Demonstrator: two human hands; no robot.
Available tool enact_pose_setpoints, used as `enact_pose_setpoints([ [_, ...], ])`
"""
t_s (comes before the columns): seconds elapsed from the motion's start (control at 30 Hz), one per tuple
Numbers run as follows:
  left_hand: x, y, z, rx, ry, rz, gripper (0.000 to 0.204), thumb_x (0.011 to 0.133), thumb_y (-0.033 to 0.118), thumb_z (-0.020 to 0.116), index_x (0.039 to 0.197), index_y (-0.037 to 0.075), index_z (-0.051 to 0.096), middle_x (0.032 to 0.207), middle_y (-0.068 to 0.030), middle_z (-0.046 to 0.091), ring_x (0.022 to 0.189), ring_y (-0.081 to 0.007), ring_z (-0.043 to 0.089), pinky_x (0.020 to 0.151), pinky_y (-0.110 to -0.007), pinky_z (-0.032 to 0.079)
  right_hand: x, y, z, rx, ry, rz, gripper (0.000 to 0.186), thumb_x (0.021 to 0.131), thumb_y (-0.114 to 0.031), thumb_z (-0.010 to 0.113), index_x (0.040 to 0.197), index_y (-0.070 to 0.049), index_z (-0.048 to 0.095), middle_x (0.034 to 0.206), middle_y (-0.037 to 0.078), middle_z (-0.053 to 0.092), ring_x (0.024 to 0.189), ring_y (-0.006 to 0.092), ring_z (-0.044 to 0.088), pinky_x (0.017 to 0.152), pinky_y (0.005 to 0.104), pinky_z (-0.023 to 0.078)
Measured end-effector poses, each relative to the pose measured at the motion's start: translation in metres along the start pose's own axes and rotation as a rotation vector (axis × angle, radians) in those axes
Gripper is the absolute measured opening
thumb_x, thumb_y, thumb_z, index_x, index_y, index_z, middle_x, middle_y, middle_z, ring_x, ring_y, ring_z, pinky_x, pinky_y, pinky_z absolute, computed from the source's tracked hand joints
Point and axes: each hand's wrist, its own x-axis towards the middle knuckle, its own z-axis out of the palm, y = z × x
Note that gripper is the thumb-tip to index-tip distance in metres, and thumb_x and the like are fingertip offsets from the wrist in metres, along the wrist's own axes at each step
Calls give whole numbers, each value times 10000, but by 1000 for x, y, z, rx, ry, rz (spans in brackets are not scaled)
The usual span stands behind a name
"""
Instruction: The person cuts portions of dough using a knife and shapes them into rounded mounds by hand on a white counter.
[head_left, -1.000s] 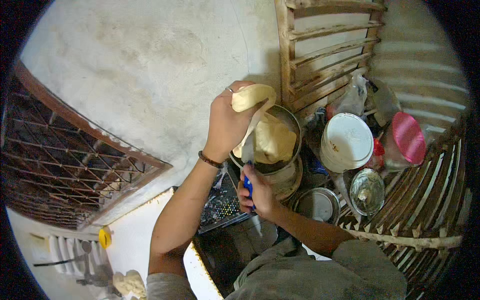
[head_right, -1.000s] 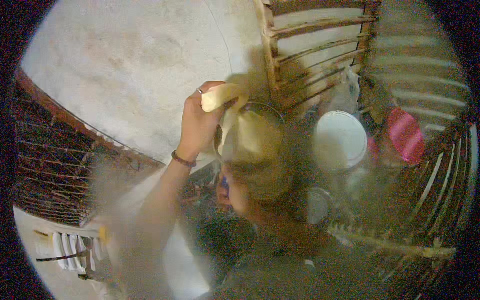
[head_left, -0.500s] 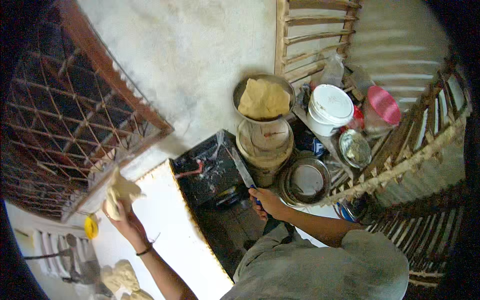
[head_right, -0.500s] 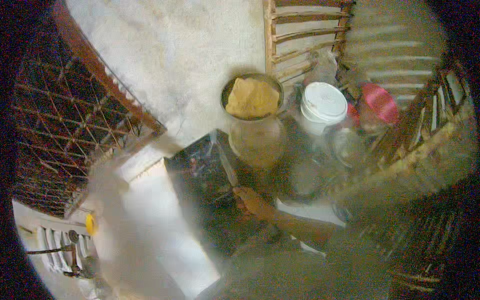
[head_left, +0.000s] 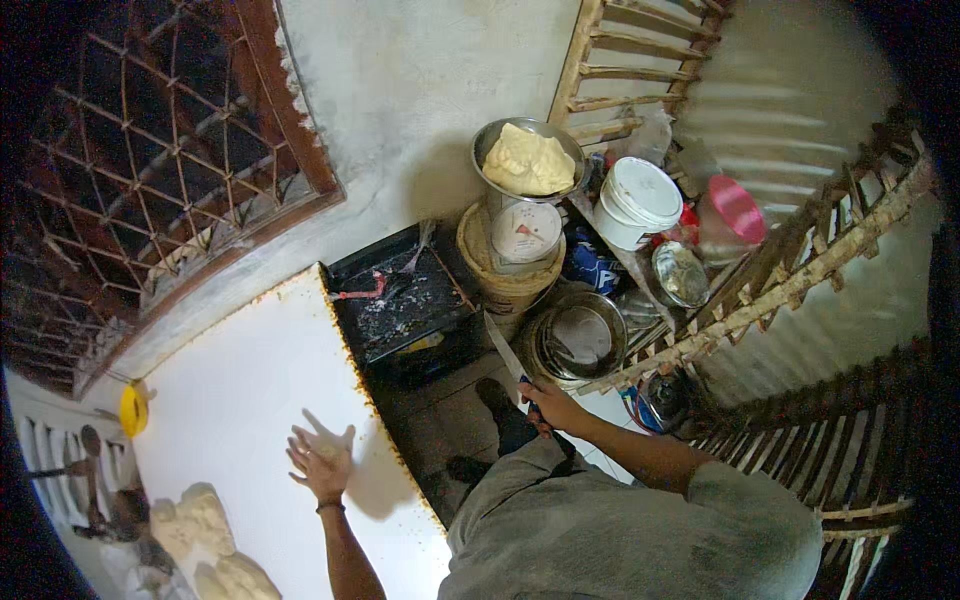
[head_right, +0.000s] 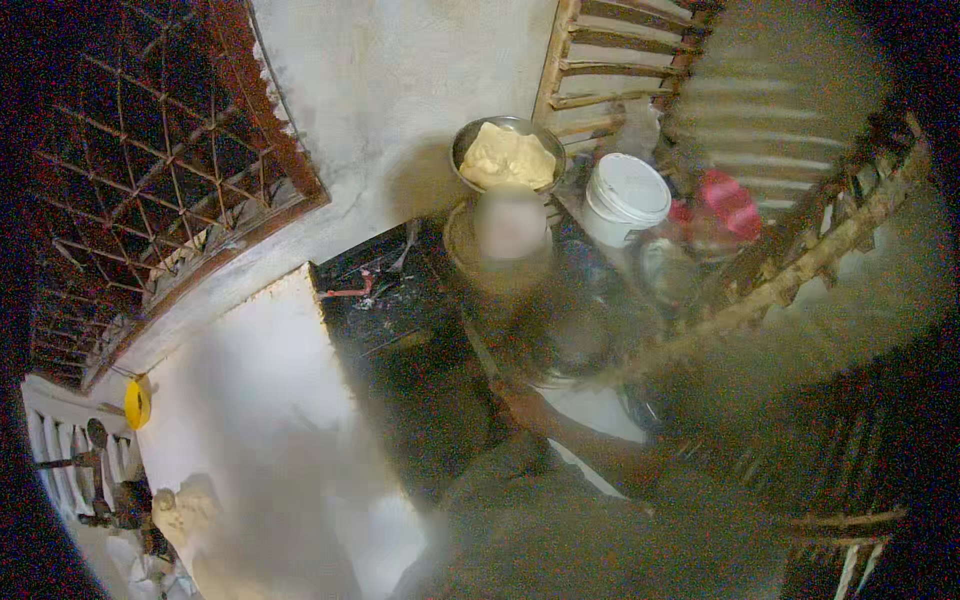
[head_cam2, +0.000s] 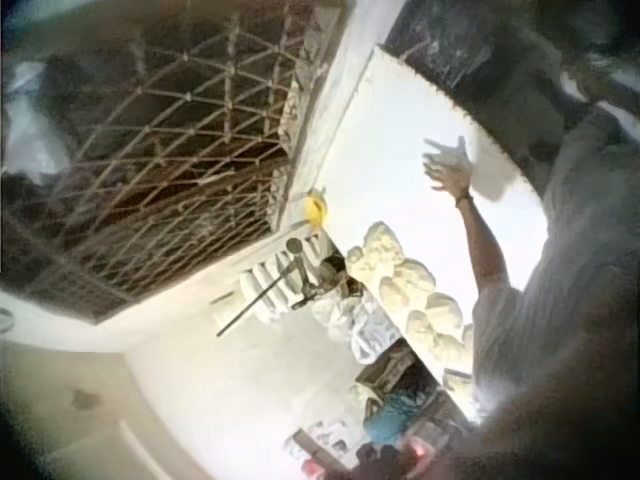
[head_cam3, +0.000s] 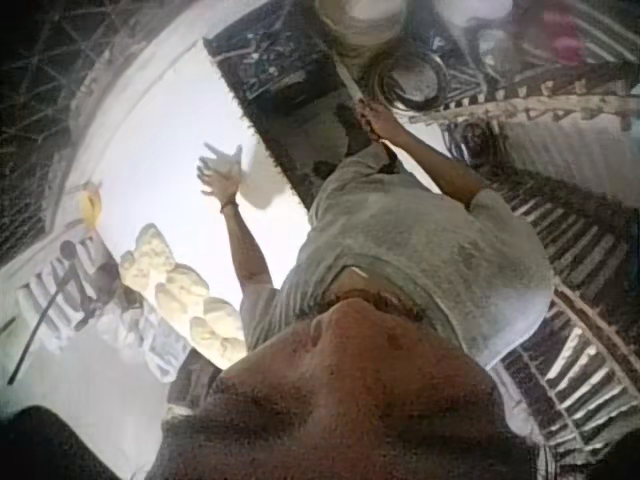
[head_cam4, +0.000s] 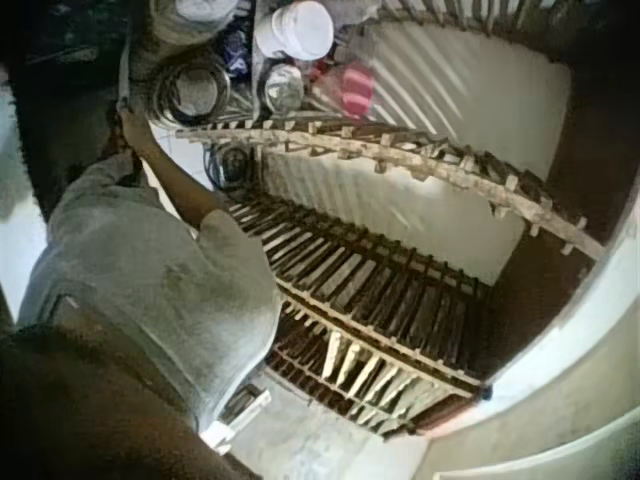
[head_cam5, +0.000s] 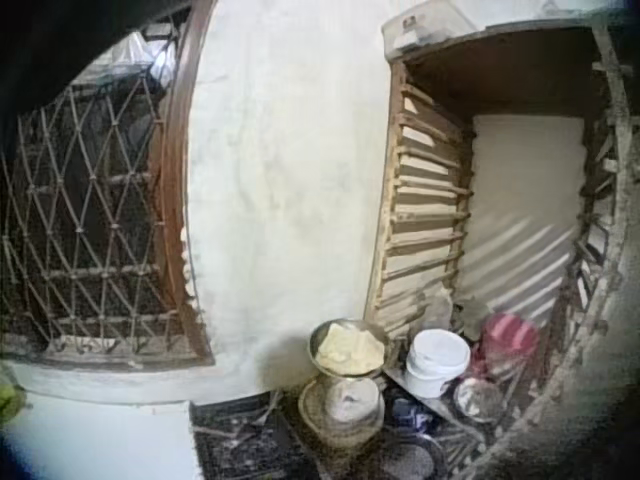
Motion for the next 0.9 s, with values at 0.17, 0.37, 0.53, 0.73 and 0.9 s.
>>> enact_pose_setpoints([
  [0.17,16,26,23,123,14,36,825,919,699,550,1583,231,410,1672,-106,331,1561,-320,247,1194,-647,228,-13,27,-29,254,73,-5,460,1068,-512,514,1019,-55,515,606,11,458,395,135,426,396,341,422],
  [0.37,76,-5,25,-10,-463,-22,950,918,761,498,1663,246,215,1705,-235,163,1558,-443,173,1206,-675,180,-13,38,-74,415,188,-72,451,1067,-520,499,981,-78,512,595,20,471,382,140,435,381,340,415],
  [0.53,152,122,-34,516,-524,20,949,845,493,779,1580,63,362,1573,-329,394,1491,-562,242,1193,-650,269,14,-8,-142,522,357,-89,430,1057,-496,517,952,-80,543,589,32,502,372,160,458,358,336,411],
  [0.73,141,520,-105,-673,-93,1005,519,874,132,782,1356,55,605,1344,-219,584,1220,-397,602,1051,-436,503,149,-23,-208,212,449,-464,409,1055,-484,528,974,-85,558,621,29,523,395,148,476,371,313,416],
  [0.9,174,625,-80,-527,-56,986,579,794,178,858,1320,54,651,1326,-207,599,1124,-371,654,979,-426,544,143,-156,-188,612,89,-282,397,1073,-456,501,1033,-70,586,667,28,547,448,130,500,415,290,425],
])
